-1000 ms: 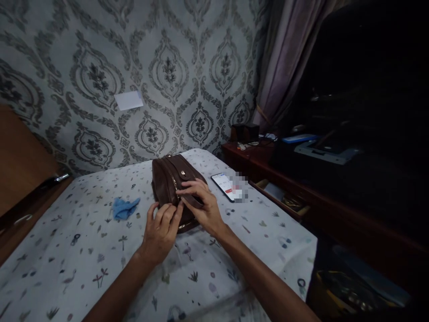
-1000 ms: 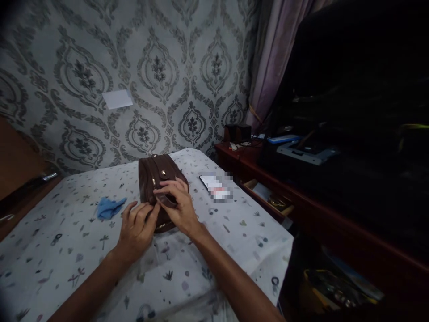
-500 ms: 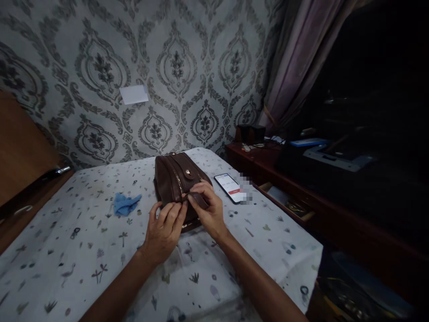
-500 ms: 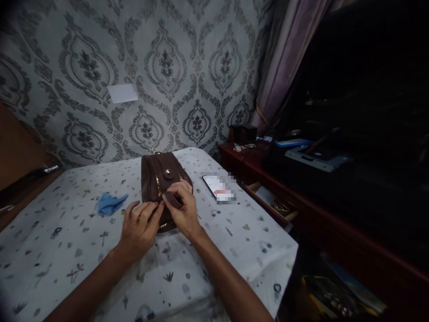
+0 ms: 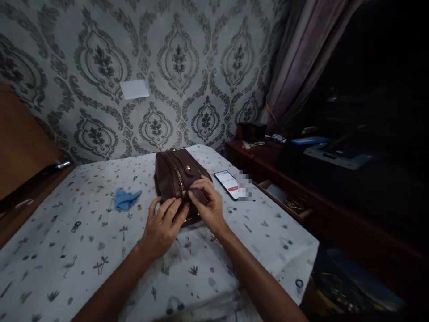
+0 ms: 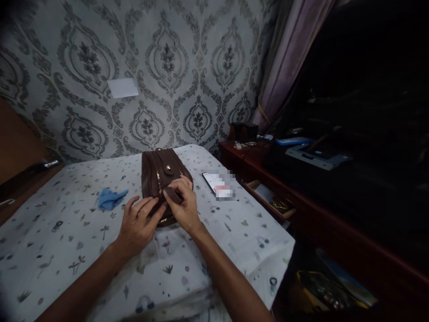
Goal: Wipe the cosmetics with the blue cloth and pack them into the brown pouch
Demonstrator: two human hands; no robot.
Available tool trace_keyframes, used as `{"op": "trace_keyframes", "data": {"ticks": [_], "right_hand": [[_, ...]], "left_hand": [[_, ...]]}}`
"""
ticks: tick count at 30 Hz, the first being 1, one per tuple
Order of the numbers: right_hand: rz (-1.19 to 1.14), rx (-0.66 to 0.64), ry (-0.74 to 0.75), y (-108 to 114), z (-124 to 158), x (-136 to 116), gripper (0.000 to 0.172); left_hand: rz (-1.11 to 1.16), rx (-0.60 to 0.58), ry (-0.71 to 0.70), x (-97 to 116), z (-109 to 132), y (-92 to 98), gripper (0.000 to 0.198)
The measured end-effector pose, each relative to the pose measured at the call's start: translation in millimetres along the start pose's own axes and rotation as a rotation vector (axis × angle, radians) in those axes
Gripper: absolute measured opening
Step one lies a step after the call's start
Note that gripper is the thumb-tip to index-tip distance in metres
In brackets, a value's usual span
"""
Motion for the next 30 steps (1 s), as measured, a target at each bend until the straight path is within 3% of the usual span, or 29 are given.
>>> {"op": "trace_keyframes", "data": {"ticks": [6, 10, 20, 24, 30], "right_hand": [[0.006, -0.053, 0.022, 3, 4, -3, 0.008], [-0.011, -0.044, 0.032, 4, 5, -1, 0.007], [-0.046, 0.006, -0.053, 4, 2, -1, 0.010], [-0.076, 0.010, -0.064, 5, 1, -1, 0.011], [-0.091, 0.002, -0.071, 5, 1, -2, 0.011]], "left_hand": [[0.050, 0.019, -0.021, -1, 4, -0.2, 0.028], [0.008, -0.010, -0.017, 1, 2, 0.8, 0.036], [0.071, -0.063, 0.123, 13, 1, 6.5, 0.041], [0.494, -0.173, 0.450, 34, 6, 9.8, 0.048], [1.291, -0.158, 1.178, 63, -7, 11.7, 0.054]]}}
Point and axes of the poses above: each hand's wrist, its own z-axis away from the middle knuckle, its own y-axis out of the back of the hand, x = y × z, the point moved 1 cm from there along -z, towards the middle knuckle, and after that the axes turned 3 degrees about -z, right-handed, at the moved point
